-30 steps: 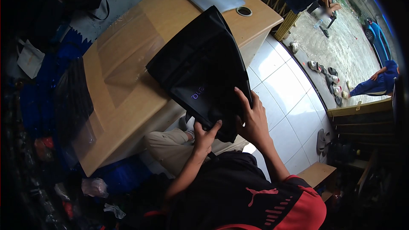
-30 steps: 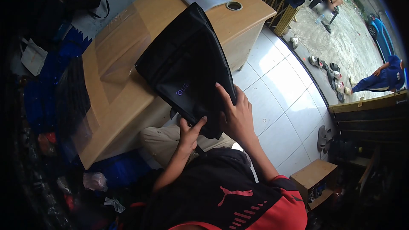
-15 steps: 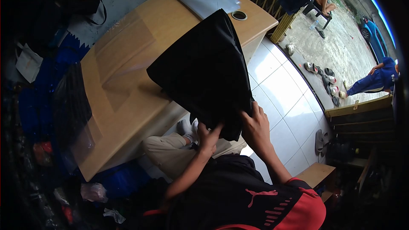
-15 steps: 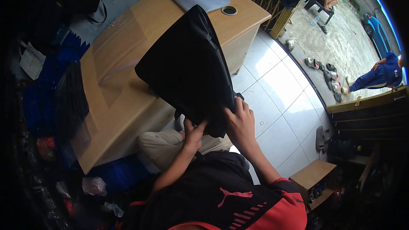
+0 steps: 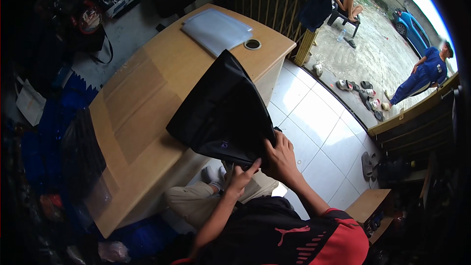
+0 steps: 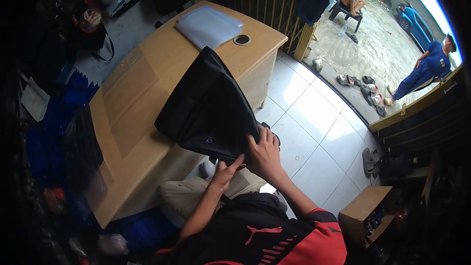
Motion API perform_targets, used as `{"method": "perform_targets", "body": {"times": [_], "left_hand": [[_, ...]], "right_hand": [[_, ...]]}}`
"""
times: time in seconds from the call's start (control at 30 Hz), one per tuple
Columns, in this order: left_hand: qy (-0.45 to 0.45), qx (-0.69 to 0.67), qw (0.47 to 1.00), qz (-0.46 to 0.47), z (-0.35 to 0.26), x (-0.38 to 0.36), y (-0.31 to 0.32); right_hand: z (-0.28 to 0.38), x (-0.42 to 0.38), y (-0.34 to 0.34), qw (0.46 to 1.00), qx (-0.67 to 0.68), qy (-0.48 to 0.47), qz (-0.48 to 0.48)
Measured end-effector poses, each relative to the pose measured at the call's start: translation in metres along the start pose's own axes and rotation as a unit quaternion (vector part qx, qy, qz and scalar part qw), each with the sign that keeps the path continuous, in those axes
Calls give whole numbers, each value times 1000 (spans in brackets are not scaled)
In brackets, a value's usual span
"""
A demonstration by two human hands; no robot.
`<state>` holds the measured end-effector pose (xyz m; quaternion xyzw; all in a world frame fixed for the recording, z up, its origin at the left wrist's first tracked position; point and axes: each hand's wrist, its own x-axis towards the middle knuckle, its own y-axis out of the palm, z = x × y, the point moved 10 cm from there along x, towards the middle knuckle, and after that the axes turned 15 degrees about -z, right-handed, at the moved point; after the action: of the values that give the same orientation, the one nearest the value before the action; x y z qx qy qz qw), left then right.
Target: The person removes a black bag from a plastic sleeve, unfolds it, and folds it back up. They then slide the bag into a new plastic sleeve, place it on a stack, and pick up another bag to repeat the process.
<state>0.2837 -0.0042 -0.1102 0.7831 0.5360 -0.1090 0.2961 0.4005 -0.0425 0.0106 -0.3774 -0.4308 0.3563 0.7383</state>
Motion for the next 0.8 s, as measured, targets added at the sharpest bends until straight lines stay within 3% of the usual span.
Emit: {"method": "perform_targets", "body": {"times": [0.07, 0.1, 0.2, 0.23, 0.47, 0.53, 0.6, 0.67, 0.73, 0.8], "left_hand": [[-142, -81, 986, 4, 18, -1, -12], [-61, -60, 996, 9, 4, 3, -10], [-80, -94, 992, 6, 4, -8, -5], [-88, -118, 989, -34, 9, -5, -11], [-113, -90, 985, -89, 38, -1, -30], [-91, -18, 991, -95, 23, -11, -26], [-103, 37, 993, -55, 10, -26, -31], [-41, 143, 969, 198, -9, -51, -18], [35, 371, 888, 268, -68, -83, -40], [119, 452, 865, 183, -120, -88, -99]], "right_hand": [[-7, 3, -7, 1000, 13, 8, -1], [-8, 2, -2, 999, 29, 12, 24], [-10, -6, 15, 997, 50, 15, 48], [-8, -6, 14, 999, 28, 4, 30], [8, -9, 20, 1000, -19, 1, -3], [5, -7, 22, 1000, -9, -6, -14], [-11, -11, 34, 995, 49, 34, 77], [-27, -10, 29, 995, 60, 21, 74], [-34, -10, 17, 989, 95, 0, 116], [-42, -8, 0, 986, 108, -4, 124]]}}
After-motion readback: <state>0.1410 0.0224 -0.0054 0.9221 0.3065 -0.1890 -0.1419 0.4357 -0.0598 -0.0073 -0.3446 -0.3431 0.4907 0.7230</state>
